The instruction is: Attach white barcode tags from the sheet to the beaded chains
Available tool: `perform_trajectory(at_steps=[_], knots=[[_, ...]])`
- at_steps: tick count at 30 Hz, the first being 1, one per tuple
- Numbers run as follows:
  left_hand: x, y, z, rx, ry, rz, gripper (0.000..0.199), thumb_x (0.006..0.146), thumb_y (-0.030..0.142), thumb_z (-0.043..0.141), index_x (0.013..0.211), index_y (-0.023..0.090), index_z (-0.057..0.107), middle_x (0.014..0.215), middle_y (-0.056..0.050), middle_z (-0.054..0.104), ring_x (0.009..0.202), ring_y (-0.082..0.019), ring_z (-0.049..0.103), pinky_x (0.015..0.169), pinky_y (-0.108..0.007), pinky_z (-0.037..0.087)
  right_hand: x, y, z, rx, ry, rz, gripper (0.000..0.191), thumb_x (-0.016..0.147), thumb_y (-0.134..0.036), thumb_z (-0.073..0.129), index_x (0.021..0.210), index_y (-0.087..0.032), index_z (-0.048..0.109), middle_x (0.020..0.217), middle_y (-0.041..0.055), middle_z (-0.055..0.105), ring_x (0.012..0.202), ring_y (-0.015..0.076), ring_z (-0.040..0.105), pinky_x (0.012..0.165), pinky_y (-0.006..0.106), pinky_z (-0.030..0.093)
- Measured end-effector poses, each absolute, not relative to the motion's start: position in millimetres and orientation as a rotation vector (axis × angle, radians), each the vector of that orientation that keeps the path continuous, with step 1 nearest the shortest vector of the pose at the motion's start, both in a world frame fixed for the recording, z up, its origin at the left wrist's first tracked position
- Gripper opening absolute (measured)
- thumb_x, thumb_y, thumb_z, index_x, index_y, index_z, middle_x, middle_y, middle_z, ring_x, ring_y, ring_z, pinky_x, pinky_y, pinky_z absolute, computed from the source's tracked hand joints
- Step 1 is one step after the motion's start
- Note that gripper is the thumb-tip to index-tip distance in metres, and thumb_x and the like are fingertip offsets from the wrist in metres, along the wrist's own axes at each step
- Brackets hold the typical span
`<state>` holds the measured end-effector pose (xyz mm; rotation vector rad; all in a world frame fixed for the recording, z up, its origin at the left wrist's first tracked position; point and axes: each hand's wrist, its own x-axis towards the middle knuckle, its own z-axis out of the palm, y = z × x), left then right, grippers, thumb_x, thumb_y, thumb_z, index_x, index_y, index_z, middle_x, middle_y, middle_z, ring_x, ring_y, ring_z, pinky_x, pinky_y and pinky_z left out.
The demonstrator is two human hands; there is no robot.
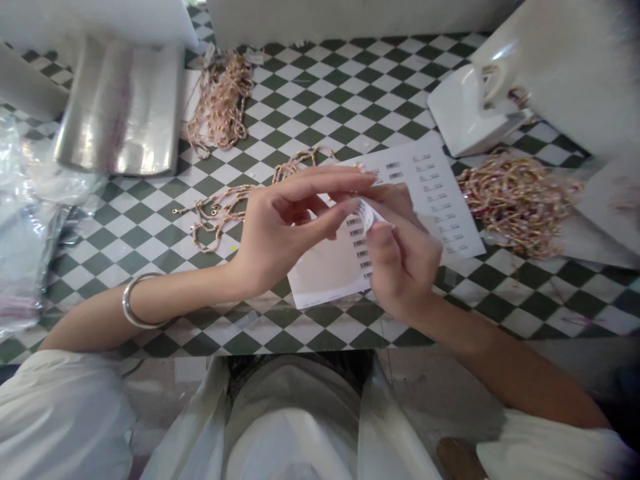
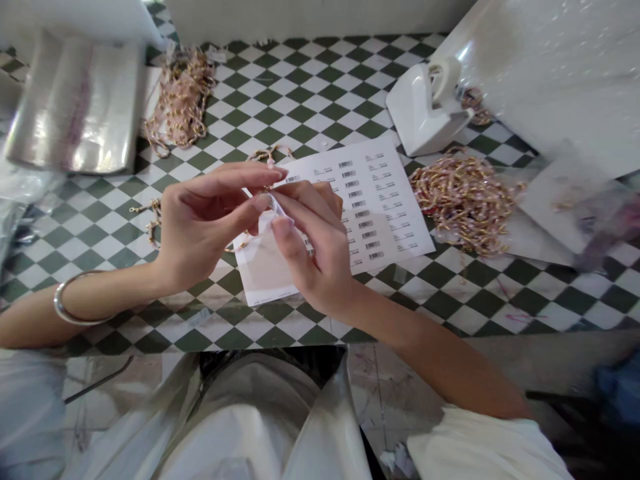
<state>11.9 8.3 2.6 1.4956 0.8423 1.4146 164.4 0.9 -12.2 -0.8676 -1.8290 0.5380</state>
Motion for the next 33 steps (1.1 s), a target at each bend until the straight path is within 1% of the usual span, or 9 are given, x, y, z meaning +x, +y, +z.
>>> perform_trajectory(at_steps=[2, 5, 8, 14, 16, 20, 22, 27, 33], knots=[[12.9, 8.1, 1.4, 1.511, 0.846, 1.445, 0.027, 0.082, 0.006, 0.064, 0.1, 0.024, 0.074, 0.105, 0.001, 0.072, 0.075, -0.004, 0.066, 0.055, -0.01, 0.056, 164.7, 2.3, -15.3, -0.843, -1.852, 0.508, 0.035, 0.099, -0.042, 0.037, 0.11, -0.026, 0.066, 0.106, 0.0057, 0.067, 0.1, 0.0219, 0.059, 0.088, 0.043, 0.048], [13.8, 6.8, 1.4, 1.546, 0.861, 1.452, 0.028, 0.084, 0.006, 0.061, 0.099, 0.025, 0.074, 0.104, 0.002, 0.073, 0.076, -0.005, 0.067, 0.052, -0.01, 0.055, 165.0, 3.8, -20.6, -0.822, -1.87, 0.517, 0.046, 0.094, -0.057, 0.04, 0.112, -0.021, 0.062, 0.111, 0.0081, 0.065, 0.101, 0.0231, 0.059, 0.091, 0.046, 0.049], [14.1, 5.2, 2.1, 1.575, 0.874, 1.451, 0.026, 0.085, 0.008, 0.061, 0.099, 0.025, 0.073, 0.106, 0.002, 0.072, 0.078, -0.005, 0.067, 0.051, -0.012, 0.054, 165.1, 4.2, -22.2, -0.82, -1.848, 0.529, 0.048, 0.09, -0.062, 0.045, 0.112, -0.023, 0.061, 0.111, 0.0072, 0.065, 0.1, 0.0233, 0.06, 0.09, 0.046, 0.05], [15.6, 3.6, 0.0, 1.627, 0.906, 1.466, 0.024, 0.084, 0.008, 0.063, 0.098, 0.025, 0.073, 0.103, 0.002, 0.073, 0.101, -0.011, 0.067, 0.07, -0.018, 0.06, 162.8, 2.8, -16.9, -0.878, -1.8, 0.497, 0.035, 0.089, -0.053, 0.054, 0.103, -0.023, 0.064, 0.1, 0.0052, 0.07, 0.094, 0.0217, 0.063, 0.085, 0.043, 0.051], [16.4, 2.5, -0.5, 1.632, 0.913, 1.462, 0.023, 0.085, 0.009, 0.063, 0.097, 0.025, 0.073, 0.103, 0.002, 0.073, 0.097, -0.011, 0.067, 0.064, -0.017, 0.058, 161.4, 2.6, -16.9, -0.886, -1.773, 0.495, 0.029, 0.09, -0.049, 0.055, 0.098, -0.023, 0.066, 0.098, 0.0039, 0.071, 0.09, 0.0201, 0.064, 0.082, 0.041, 0.052], [17.5, -0.5, -0.2, 1.605, 0.932, 1.428, 0.022, 0.086, 0.01, 0.06, 0.098, 0.024, 0.073, 0.105, 0.001, 0.072, 0.079, -0.007, 0.065, 0.048, -0.015, 0.05, 159.1, 2.0, -18.3, -0.879, -1.726, 0.491, 0.021, 0.094, -0.037, 0.053, 0.091, -0.021, 0.066, 0.098, 0.0033, 0.072, 0.09, 0.0185, 0.063, 0.08, 0.039, 0.052], [17.6, -1.5, -0.2, 1.596, 0.934, 1.42, 0.022, 0.087, 0.011, 0.06, 0.099, 0.024, 0.072, 0.106, 0.001, 0.072, 0.078, -0.006, 0.065, 0.047, -0.015, 0.049, 158.7, 1.3, -17.8, -0.901, -1.716, 0.489, 0.02, 0.095, -0.034, 0.052, 0.089, -0.021, 0.066, 0.097, 0.0034, 0.073, 0.089, 0.0181, 0.064, 0.081, 0.04, 0.052], [16.7, -1.2, -1.9, 1.628, 0.945, 1.411, 0.021, 0.088, 0.013, 0.058, 0.1, 0.023, 0.071, 0.107, 0.0, 0.071, 0.086, -0.008, 0.066, 0.048, -0.016, 0.05, 159.6, 0.6, -14.7, -0.985, -1.747, 0.477, 0.021, 0.097, -0.033, 0.049, 0.091, -0.024, 0.067, 0.098, 0.0027, 0.074, 0.088, 0.017, 0.065, 0.084, 0.039, 0.053], [15.2, 1.1, -5.7, 1.653, 0.953, 1.402, 0.019, 0.089, 0.015, 0.059, 0.1, 0.024, 0.071, 0.107, -0.001, 0.071, 0.082, -0.008, 0.066, 0.047, -0.015, 0.05, 161.2, 3.7, -16.2, -0.982, -1.73, 0.542, 0.028, 0.098, -0.036, 0.045, 0.088, -0.023, 0.068, 0.093, 0.0027, 0.074, 0.086, 0.019, 0.065, 0.082, 0.042, 0.05]])
